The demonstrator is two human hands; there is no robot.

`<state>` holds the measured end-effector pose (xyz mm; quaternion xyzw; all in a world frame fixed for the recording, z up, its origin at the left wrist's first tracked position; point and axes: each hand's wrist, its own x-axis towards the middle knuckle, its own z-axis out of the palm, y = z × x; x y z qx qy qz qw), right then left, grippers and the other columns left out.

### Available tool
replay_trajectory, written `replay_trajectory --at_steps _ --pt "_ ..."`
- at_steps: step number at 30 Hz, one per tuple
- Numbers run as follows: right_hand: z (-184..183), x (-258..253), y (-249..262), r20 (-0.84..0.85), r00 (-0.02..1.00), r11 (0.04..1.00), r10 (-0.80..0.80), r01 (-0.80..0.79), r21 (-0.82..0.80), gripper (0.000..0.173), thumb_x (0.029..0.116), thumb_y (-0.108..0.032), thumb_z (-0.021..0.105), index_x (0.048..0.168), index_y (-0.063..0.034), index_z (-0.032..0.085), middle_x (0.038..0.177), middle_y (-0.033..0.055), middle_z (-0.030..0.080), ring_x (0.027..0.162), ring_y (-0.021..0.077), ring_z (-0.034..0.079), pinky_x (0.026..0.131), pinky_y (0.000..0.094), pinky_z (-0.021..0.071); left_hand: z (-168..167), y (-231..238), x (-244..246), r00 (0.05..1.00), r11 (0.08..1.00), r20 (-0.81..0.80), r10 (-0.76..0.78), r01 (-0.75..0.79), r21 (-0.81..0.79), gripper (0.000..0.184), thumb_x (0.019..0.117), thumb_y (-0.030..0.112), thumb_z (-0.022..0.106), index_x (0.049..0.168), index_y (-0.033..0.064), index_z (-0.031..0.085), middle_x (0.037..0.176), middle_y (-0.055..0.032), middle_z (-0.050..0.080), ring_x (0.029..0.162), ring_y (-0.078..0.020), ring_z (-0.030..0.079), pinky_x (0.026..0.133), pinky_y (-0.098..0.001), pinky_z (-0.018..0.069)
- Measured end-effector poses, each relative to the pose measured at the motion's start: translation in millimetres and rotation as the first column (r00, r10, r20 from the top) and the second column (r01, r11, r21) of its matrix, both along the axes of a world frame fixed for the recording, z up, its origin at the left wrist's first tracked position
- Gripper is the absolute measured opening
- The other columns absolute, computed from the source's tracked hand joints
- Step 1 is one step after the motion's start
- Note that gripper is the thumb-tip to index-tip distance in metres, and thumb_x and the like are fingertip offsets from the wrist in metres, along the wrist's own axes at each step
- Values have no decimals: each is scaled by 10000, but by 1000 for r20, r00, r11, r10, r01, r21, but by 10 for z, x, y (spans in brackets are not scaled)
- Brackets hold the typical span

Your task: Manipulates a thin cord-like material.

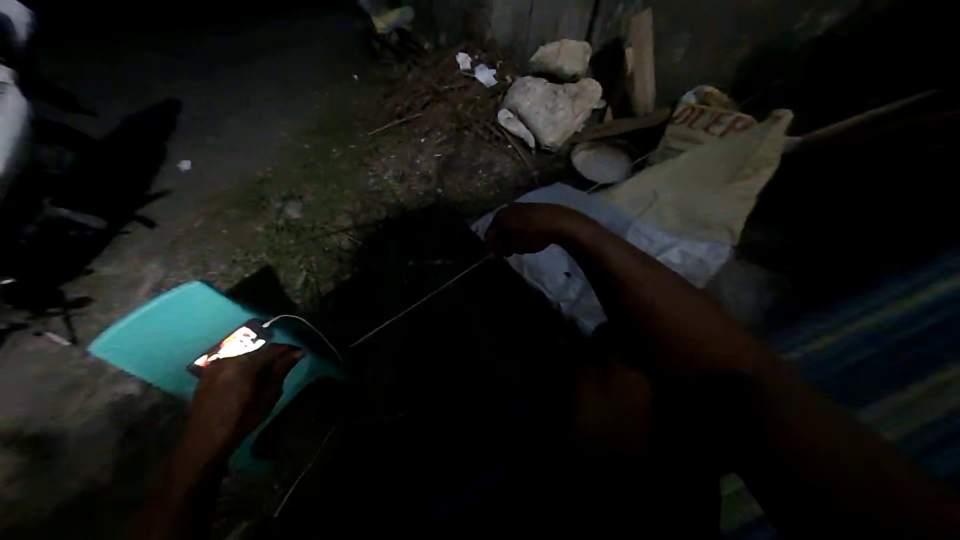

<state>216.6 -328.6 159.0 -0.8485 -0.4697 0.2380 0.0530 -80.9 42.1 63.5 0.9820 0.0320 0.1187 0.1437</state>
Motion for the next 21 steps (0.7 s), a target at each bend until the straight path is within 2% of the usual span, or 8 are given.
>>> replay_trajectory --at_steps 3,6,8,10,12,15,19,21 --pt "-116 246 283 109 992 991 -57 70 -115 247 1052 -218 577 1076 -10 709 1016 202 686 967 378 667 874 614 510 172 -55 210 996 999 -79 -34 31 -32 362 1027 330 606 990 -4 742 835 -196 712 744 -373 695 716 -619 532" --pt "-202 529 476 215 975 991 -49 74 -111 265 1028 -254 615 1103 -19 709 1112 227 680 1091 436 640 924 668 485 203 -191 522 987 993 -154 -39 20 -118 441 1039 420 569 1100 23 749 1078 -181 721 1005 -354 689 913 -614 513" --pt "-157 636 572 232 972 999 44 -39 -28 254 1024 -229 629 1122 -14 723 1143 228 683 1133 436 627 984 649 464 236 -261 744 996 997 -84 -13 6 -78 317 1054 269 576 1167 20 738 1215 -185 694 1095 -361 678 969 -605 509" --pt "-29 649 707 217 971 995 97 -102 13 211 1032 -176 611 1073 -6 727 1059 219 694 1050 414 652 951 622 480 290 -287 968 1000 999 13 13 -12 -36 292 1011 76 595 1282 8 679 1230 -215 666 1084 -387 674 936 -592 535" --pt "-18 702 813 187 975 985 119 -139 100 186 1030 -137 605 1035 -2 733 1001 206 700 993 390 665 924 606 495 308 -263 1155 997 996 -51 66 -69 -58 340 1015 94 595 1343 11 631 1263 -226 655 1133 -397 657 972 -602 515" --pt "-29 792 891 160 979 964 126 -159 212 179 1029 -137 607 1021 -24 746 935 174 711 914 354 686 865 589 526 178 -112 1336 977 996 -206 52 -65 -56 294 1044 280 606 1204 65 727 1094 -176 730 1035 -360 699 935 -607 527" --pt "11 875 849 64 991 961 119 -131 243 170 1027 -103 604 999 -16 747 890 149 704 816 300 673 812 533 540 97 99 1417 983 994 -174 -56 39 -100 225 1020 220 641 975 28 750 901 -135 719 853 -285 697 836 -541 553" --pt "-51 965 822 29 995 967 100 -104 233 181 1035 -132 602 1006 -29 748 877 137 698 788 284 662 791 522 538 155 248 1373 984 998 -175 -32 22 -57 202 1010 185 651 942 18 742 935 -150 715 896 -307 695 860 -553 548"
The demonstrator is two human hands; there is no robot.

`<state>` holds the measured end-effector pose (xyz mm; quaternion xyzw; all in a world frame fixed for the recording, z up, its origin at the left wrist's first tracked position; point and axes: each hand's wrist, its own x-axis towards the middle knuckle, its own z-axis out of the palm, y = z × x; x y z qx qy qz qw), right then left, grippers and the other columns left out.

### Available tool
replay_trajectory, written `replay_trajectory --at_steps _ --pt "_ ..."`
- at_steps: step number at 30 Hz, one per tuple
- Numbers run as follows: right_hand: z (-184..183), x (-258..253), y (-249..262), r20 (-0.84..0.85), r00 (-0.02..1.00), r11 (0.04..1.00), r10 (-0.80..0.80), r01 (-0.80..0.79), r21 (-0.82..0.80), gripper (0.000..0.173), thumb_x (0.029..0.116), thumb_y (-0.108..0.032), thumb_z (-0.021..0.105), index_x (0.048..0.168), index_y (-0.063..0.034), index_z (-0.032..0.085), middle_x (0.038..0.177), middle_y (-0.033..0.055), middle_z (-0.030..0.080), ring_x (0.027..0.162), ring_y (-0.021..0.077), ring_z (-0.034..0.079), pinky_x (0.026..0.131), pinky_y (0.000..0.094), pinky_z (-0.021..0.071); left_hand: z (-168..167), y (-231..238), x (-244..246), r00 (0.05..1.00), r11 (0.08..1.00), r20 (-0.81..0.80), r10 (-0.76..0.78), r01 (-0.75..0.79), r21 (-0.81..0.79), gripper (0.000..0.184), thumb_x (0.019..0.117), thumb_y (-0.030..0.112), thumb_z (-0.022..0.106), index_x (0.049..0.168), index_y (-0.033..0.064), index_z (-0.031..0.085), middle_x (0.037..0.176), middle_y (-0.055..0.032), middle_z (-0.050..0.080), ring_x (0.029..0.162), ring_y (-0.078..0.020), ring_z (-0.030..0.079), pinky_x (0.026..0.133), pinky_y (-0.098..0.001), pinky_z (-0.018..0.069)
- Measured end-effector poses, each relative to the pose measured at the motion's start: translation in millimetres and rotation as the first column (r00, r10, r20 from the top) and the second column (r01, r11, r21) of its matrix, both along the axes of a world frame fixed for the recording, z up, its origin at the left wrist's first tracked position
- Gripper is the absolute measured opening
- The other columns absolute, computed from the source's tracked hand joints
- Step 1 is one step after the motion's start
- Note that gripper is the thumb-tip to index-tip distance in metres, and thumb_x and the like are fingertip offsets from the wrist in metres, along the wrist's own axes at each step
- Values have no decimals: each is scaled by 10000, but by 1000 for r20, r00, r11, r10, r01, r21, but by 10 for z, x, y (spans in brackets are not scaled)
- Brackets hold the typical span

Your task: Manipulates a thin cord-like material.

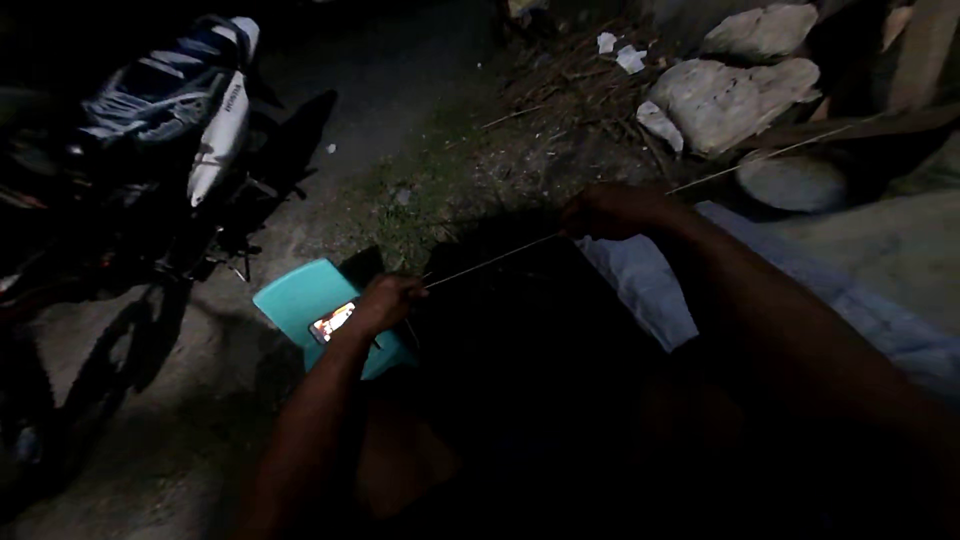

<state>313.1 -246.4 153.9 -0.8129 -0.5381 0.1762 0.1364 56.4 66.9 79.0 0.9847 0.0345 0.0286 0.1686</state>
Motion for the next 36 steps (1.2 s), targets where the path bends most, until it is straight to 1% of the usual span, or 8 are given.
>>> replay_trajectory --at_steps 7,14,17,21,24,27,33,36 --pt "-240 101 -216 -73 991 994 -108 107 -16 203 1043 -168 598 1057 -30 747 909 128 719 803 277 683 816 514 553 -82 1013 -1115 935 908 -31 355 -336 250 173 986 197 693 1047 53 765 1126 -179 691 1026 -396 677 871 -656 524" --pt "-257 -312 -167 -45 998 996 -47 43 -84 202 1049 -160 583 1081 -35 739 975 166 708 897 321 678 866 553 527 -383 618 -2027 772 771 -40 634 -629 99 287 1022 254 649 1149 7 719 1070 -257 702 1005 -455 675 910 -679 487" --pt "-254 -501 -146 -9 1000 996 12 -13 -84 190 1040 -174 602 1071 -49 741 962 161 708 904 330 680 855 572 523 -480 412 -2140 818 817 -33 575 -571 81 279 1039 249 619 1179 37 734 1075 -244 718 1013 -446 685 921 -663 494" --pt "-243 -722 -166 35 995 994 94 -92 -63 191 1029 -133 610 1117 -24 741 1029 193 719 979 371 690 924 586 517 -505 224 -2000 952 944 36 304 -307 124 239 1028 227 633 1096 33 755 1004 -170 729 897 -346 714 830 -594 561" --pt "-185 -849 -219 91 988 991 121 -116 -66 184 1030 -149 610 1078 -33 745 969 182 715 929 365 690 873 592 527 -401 -3 -1779 980 972 37 197 -200 127 206 1012 190 658 1077 28 767 996 -166 735 898 -346 720 825 -593 561" --pt "-135 -1000 -258 102 990 991 101 -91 -98 221 1043 -202 599 1130 -62 746 1036 171 721 996 366 685 901 606 513 -364 -95 -1655 991 988 111 70 -85 133 180 1000 164 666 1049 24 767 958 -159 736 876 -330 725 821 -568 571" --pt "-206 -1051 -330 6 991 987 137 -137 87 200 1038 -158 589 1110 -51 741 966 142 718 883 289 693 850 523 546 -178 -116 -1550 988 990 154 -14 -8 142 153 990 116 665 970 -8 753 855 -159 708 770 -326 700 748 -567 562" --pt "-162 -926 -368 -49 986 980 157 -149 133 211 1043 -139 573 1119 -39 743 996 148 723 919 279 692 880 514 539 -106 -39 -1542 988 991 151 27 -46 122 169 1003 149 651 1003 14 753 917 -157 714 828 -331 698 796 -599 546"
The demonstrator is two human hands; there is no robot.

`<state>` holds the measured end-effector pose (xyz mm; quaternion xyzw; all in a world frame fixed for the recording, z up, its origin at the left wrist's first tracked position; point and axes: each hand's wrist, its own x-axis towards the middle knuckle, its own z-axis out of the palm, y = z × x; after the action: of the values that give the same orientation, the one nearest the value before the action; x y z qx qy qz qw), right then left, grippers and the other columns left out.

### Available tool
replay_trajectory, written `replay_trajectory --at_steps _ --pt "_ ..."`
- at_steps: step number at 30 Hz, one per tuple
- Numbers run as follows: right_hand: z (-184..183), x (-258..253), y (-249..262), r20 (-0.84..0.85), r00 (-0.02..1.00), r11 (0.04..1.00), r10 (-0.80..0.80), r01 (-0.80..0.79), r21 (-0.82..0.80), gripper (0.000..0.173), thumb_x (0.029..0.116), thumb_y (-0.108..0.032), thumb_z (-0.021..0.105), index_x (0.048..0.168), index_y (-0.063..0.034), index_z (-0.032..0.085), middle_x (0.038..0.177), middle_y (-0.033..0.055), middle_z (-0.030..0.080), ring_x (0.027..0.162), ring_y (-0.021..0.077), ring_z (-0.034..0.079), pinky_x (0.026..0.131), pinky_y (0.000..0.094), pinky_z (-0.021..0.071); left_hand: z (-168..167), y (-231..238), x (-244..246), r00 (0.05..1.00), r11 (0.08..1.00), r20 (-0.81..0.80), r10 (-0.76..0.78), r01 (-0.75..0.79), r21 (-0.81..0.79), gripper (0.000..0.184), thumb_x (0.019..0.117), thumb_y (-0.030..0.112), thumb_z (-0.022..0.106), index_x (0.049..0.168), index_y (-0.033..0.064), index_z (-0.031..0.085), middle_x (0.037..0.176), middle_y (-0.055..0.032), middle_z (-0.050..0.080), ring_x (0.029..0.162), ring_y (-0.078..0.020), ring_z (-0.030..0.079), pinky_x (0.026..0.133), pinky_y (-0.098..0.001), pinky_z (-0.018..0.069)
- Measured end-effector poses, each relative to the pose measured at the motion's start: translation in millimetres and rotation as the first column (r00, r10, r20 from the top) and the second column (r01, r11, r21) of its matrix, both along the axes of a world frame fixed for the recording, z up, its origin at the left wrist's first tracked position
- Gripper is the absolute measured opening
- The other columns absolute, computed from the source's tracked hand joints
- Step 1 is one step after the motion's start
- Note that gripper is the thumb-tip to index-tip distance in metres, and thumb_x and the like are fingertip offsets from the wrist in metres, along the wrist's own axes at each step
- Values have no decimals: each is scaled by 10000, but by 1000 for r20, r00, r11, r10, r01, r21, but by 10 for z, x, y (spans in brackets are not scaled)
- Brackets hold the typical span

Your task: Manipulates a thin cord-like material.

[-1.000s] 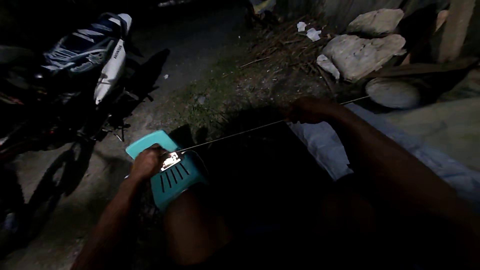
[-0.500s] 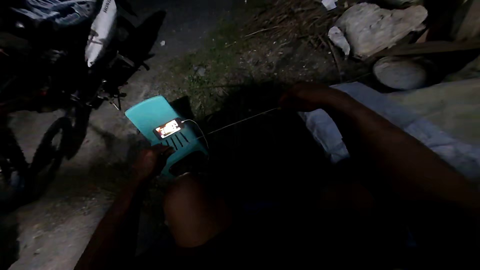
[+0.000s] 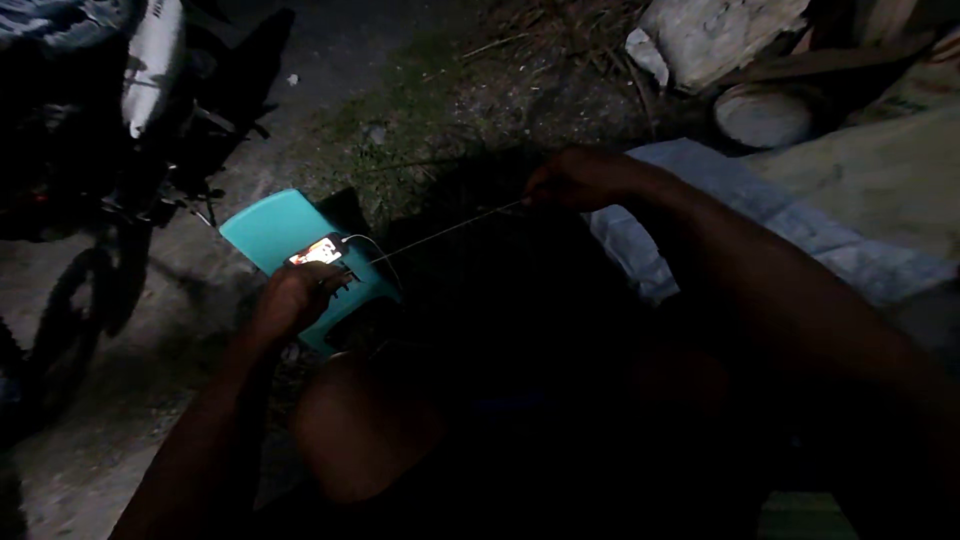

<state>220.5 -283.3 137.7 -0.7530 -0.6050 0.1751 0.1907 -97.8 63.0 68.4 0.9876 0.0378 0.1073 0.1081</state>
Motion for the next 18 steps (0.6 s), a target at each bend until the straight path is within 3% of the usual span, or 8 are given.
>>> replay_trajectory --at_steps 4,8,13,18 --pt "26 185 -30 -21 998 998 -55 55 -22 196 1037 -140 586 1092 -52 752 991 134 722 915 258 683 871 498 533 159 19 43 999 999 30 28 -29 32 162 985 114 668 989 -30 742 892 -200 715 810 -368 708 771 -605 550" --pt "-29 310 -5 -53 995 996 -83 83 11 196 1036 -151 586 1050 -51 754 897 118 707 804 242 671 787 492 547 223 111 60 997 997 18 73 -74 36 207 1001 174 655 967 -10 741 870 -171 707 780 -328 694 747 -577 549" --pt "-162 396 93 53 996 996 -76 73 47 220 1043 -155 569 1083 -24 741 963 176 713 904 336 686 844 573 521 270 131 201 995 994 -11 99 -98 48 176 986 152 674 951 -8 741 858 -171 704 760 -338 687 722 -587 540" --pt "-279 581 185 203 977 993 -60 38 109 235 1054 -166 530 1087 -42 728 949 167 716 893 355 699 818 578 539 308 185 333 986 988 -77 150 -148 32 203 985 210 698 955 17 752 826 -144 700 736 -312 681 704 -580 543"
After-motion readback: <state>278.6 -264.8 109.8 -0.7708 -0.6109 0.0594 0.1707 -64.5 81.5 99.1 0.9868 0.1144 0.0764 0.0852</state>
